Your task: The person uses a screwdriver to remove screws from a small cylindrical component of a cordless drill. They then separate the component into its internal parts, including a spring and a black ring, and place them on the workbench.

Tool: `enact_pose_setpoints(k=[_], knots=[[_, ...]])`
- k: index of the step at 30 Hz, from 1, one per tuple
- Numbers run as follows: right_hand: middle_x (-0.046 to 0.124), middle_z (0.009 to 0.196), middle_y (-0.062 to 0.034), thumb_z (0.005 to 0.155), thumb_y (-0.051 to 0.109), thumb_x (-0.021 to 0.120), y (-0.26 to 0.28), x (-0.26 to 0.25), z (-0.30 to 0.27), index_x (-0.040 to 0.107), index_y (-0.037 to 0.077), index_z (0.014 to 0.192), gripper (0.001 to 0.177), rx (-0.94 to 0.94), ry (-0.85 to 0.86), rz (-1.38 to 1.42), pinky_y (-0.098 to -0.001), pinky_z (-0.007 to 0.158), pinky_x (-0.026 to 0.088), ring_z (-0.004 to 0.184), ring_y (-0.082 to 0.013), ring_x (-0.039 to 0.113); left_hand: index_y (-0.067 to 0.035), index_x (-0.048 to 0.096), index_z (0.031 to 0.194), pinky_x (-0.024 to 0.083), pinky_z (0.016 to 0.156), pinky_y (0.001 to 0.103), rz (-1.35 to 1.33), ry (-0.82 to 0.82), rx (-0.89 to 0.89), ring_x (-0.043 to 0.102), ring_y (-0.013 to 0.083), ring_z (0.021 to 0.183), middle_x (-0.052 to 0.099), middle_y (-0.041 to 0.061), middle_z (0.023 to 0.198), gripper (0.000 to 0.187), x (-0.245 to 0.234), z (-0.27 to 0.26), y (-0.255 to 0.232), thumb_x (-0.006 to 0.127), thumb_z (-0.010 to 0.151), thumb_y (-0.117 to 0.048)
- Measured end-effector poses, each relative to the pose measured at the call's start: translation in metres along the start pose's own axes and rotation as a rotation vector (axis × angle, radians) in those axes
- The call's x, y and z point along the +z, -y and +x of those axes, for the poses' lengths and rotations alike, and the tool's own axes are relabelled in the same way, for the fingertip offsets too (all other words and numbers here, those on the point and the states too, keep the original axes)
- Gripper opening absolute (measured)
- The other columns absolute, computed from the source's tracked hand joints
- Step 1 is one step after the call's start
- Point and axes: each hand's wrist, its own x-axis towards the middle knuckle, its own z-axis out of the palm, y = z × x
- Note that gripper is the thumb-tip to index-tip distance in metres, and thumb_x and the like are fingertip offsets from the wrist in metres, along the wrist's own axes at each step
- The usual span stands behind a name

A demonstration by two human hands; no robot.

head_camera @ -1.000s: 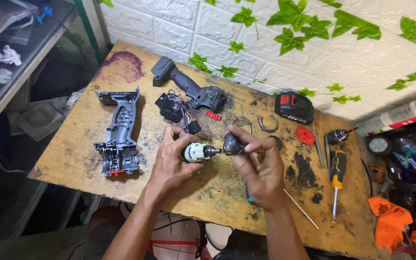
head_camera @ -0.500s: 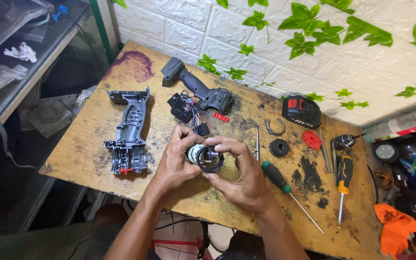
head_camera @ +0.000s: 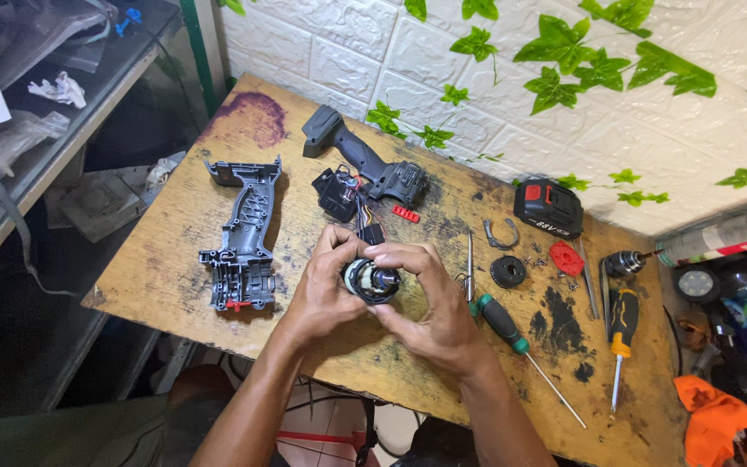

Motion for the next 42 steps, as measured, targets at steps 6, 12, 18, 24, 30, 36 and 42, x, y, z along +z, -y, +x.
enact_pose_setpoints(k=[6, 12, 18, 24, 30, 36, 42], knots=[[0.069, 0.129, -0.0121, 0.08, 0.005, 0.084, -0.011, -0.007, -0.008, 0.065, 0.009, 0.127, 0.051, 0.037, 0.022, -0.079, -0.0477, 0.104, 0.046, 0.123, -0.0327, 0.06, -0.007, 0.071, 0.104, 0.05, 0.086, 0.054, 0.073, -0.03, -0.018, 0.061, 0.0467, 0.095, 0.054, 0.021, 0.104, 0.054, 0.007, -0.002, -0.009, 0.094, 0.055, -0.013], [0.069, 0.131, -0.0172, 0.078, -0.001, 0.08, -0.019, -0.012, -0.016, 0.062, 0.007, 0.133, 0.058, 0.152, 0.068, -0.089, -0.0533, 0.101, 0.048, 0.121, -0.0349, 0.062, -0.018, 0.073, 0.107, 0.058, 0.085, 0.056, 0.153, 0.002, -0.177, 0.068, 0.0464, 0.094, 0.053, 0.012, 0.111, 0.051, 0.016, -0.003, -0.01, 0.084, 0.058, -0.012], [0.068, 0.129, -0.0184, 0.077, -0.001, 0.08, -0.022, -0.013, -0.015, 0.064, 0.006, 0.128, 0.054, 0.147, 0.067, -0.065, -0.0519, 0.102, 0.05, 0.122, -0.0358, 0.063, -0.009, 0.073, 0.109, 0.059, 0.085, 0.056, 0.178, 0.041, -0.107, 0.068, 0.045, 0.093, 0.048, 0.016, 0.106, 0.05, 0.0, 0.003, -0.056, 0.088, 0.061, -0.004], [0.07, 0.124, -0.018, 0.075, 0.008, 0.087, -0.034, -0.017, -0.02, 0.066, 0.004, 0.125, 0.055, 0.161, 0.06, -0.082, -0.0508, 0.102, 0.051, 0.12, -0.0359, 0.067, -0.015, 0.071, 0.115, 0.058, 0.084, 0.064, 0.209, 0.098, -0.136, 0.066, 0.0549, 0.095, 0.047, 0.014, 0.11, 0.055, 0.003, 0.001, -0.048, 0.087, 0.063, -0.013], [0.07, 0.124, -0.0189, 0.074, 0.01, 0.089, -0.039, -0.016, -0.025, 0.065, 0.004, 0.125, 0.057, 0.182, 0.045, -0.078, -0.052, 0.102, 0.051, 0.12, -0.0369, 0.067, -0.01, 0.07, 0.116, 0.058, 0.085, 0.065, 0.195, 0.115, -0.127, 0.065, 0.0566, 0.098, 0.046, 0.017, 0.109, 0.06, 0.002, 0.003, -0.046, 0.092, 0.06, -0.01], [0.072, 0.12, -0.0183, 0.075, 0.011, 0.089, -0.035, -0.016, -0.023, 0.068, 0.005, 0.122, 0.052, 0.169, 0.042, -0.09, -0.0503, 0.099, 0.053, 0.116, -0.0366, 0.07, -0.009, 0.071, 0.115, 0.059, 0.087, 0.062, 0.213, 0.137, -0.146, 0.066, 0.0527, 0.1, 0.045, 0.015, 0.11, 0.057, 0.003, 0.004, -0.044, 0.091, 0.062, -0.01], [0.072, 0.118, -0.0198, 0.074, 0.011, 0.09, -0.044, -0.017, -0.031, 0.068, 0.004, 0.12, 0.051, 0.186, 0.039, -0.087, -0.0493, 0.098, 0.053, 0.114, -0.0376, 0.071, -0.008, 0.068, 0.117, 0.057, 0.084, 0.065, 0.243, 0.196, -0.135, 0.064, 0.0552, 0.099, 0.046, 0.018, 0.111, 0.055, 0.003, 0.005, -0.046, 0.086, 0.065, -0.011]])
